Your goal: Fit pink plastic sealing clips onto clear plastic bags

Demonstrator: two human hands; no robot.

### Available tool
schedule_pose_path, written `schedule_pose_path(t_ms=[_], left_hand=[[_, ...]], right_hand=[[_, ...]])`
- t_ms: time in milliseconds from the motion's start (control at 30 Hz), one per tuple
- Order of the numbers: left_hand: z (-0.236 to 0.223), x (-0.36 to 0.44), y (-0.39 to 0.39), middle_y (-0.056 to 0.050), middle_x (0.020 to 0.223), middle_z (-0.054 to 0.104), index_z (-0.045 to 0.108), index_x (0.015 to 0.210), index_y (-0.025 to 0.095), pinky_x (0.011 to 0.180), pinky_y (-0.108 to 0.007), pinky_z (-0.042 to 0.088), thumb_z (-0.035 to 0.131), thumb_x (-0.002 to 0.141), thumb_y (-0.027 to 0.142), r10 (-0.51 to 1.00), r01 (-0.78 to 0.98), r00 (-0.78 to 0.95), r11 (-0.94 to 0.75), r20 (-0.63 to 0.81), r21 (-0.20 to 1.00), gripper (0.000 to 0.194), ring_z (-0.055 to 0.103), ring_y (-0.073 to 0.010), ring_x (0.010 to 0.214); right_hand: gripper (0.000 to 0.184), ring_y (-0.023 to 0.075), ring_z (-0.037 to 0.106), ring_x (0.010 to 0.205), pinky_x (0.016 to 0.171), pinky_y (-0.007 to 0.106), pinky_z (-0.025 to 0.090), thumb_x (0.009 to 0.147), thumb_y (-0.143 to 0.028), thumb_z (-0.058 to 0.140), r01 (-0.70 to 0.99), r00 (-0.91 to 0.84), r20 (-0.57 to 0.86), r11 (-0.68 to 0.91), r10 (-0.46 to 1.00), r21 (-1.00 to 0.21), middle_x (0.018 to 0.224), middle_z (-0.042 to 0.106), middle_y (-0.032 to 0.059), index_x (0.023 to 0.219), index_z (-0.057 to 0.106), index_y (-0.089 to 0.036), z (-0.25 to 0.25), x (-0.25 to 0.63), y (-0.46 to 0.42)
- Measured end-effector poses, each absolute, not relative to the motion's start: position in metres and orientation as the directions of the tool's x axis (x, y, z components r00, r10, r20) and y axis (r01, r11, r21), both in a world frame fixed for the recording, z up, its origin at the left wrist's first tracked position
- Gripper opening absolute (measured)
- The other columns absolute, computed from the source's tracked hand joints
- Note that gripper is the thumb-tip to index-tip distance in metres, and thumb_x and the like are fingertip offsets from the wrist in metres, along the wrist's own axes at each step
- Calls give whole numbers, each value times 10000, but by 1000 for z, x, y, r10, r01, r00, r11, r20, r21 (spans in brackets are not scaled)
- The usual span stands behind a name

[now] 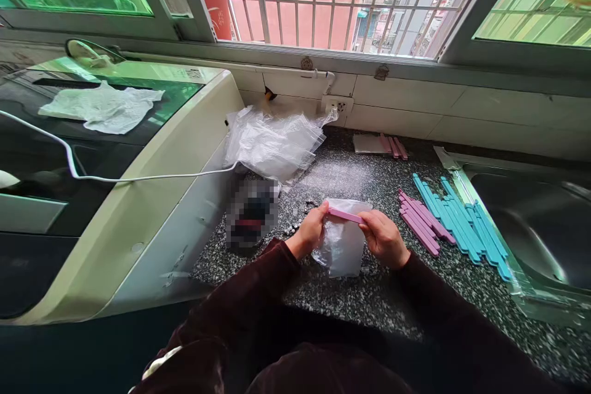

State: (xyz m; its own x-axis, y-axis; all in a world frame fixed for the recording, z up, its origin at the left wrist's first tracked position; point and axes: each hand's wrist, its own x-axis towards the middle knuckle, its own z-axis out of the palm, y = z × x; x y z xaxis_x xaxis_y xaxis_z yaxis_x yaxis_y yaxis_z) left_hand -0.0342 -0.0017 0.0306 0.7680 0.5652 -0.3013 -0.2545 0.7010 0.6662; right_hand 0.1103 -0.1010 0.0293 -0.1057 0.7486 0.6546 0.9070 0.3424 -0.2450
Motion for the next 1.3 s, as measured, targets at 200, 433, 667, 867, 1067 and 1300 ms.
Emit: schedule_pose_path(t_ms=[200, 433, 667, 867, 1067, 1300], left_hand=[[33, -33, -3, -56, 542, 625, 632, 645, 78, 541, -274, 439, 594, 743, 441, 616, -316, 727, 693, -304, 648, 377, 548, -140, 473], [38, -33, -3, -49, 520, 604, 616, 619, 83, 518, -263, 415, 574, 759, 443, 603, -288, 717, 712, -349, 640, 389, 530, -130, 457], [30, -29, 0, -58, 485, 586, 603, 589, 88, 503, -263, 417, 537, 761, 509, 607, -237, 723, 667, -330, 707, 459, 521, -131, 430], [23, -27, 2, -50, 467, 568, 602, 598, 101, 493, -267, 432, 513, 749, 554, 594, -202, 735, 652, -327, 731, 486, 537, -142, 439], [11, -27, 5, -9, 545, 601, 603, 625, 139, 531, -240, 429, 539, 753, 482, 674, -233, 682, 569, -285, 788, 372, 519, -110, 485], [17, -26, 3, -19, 532, 595, 599, 611, 166, 572, -267, 462, 496, 776, 454, 659, -230, 707, 558, -257, 797, 348, 538, -137, 519]], right_hand=[[151, 167, 505, 683, 608, 288, 460, 879, -184, 421, 896, -109, 671, 364, 733, -253, 739, 551, 59, 996, 513, -164, 31, 109, -101], [149, 166, 514, 680, 604, 289, 463, 880, -186, 423, 900, -106, 672, 358, 733, -249, 736, 558, 57, 993, 517, -162, 32, 109, -100], [188, 168, 538, 724, 644, 296, 480, 873, -173, 436, 886, -74, 694, 367, 716, -284, 799, 589, 67, 1038, 526, -170, 33, 107, -99], [197, 177, 551, 782, 687, 313, 493, 871, -171, 436, 874, -52, 704, 373, 708, -311, 839, 598, 77, 1042, 533, -173, 33, 108, -98], [207, 187, 561, 838, 725, 327, 502, 869, -189, 439, 883, -20, 721, 350, 693, -313, 893, 589, 86, 1046, 548, -188, 34, 108, -98], [212, 193, 560, 861, 744, 338, 502, 859, -194, 451, 878, 8, 730, 344, 684, -333, 917, 569, 94, 1036, 568, -186, 35, 107, -99]])
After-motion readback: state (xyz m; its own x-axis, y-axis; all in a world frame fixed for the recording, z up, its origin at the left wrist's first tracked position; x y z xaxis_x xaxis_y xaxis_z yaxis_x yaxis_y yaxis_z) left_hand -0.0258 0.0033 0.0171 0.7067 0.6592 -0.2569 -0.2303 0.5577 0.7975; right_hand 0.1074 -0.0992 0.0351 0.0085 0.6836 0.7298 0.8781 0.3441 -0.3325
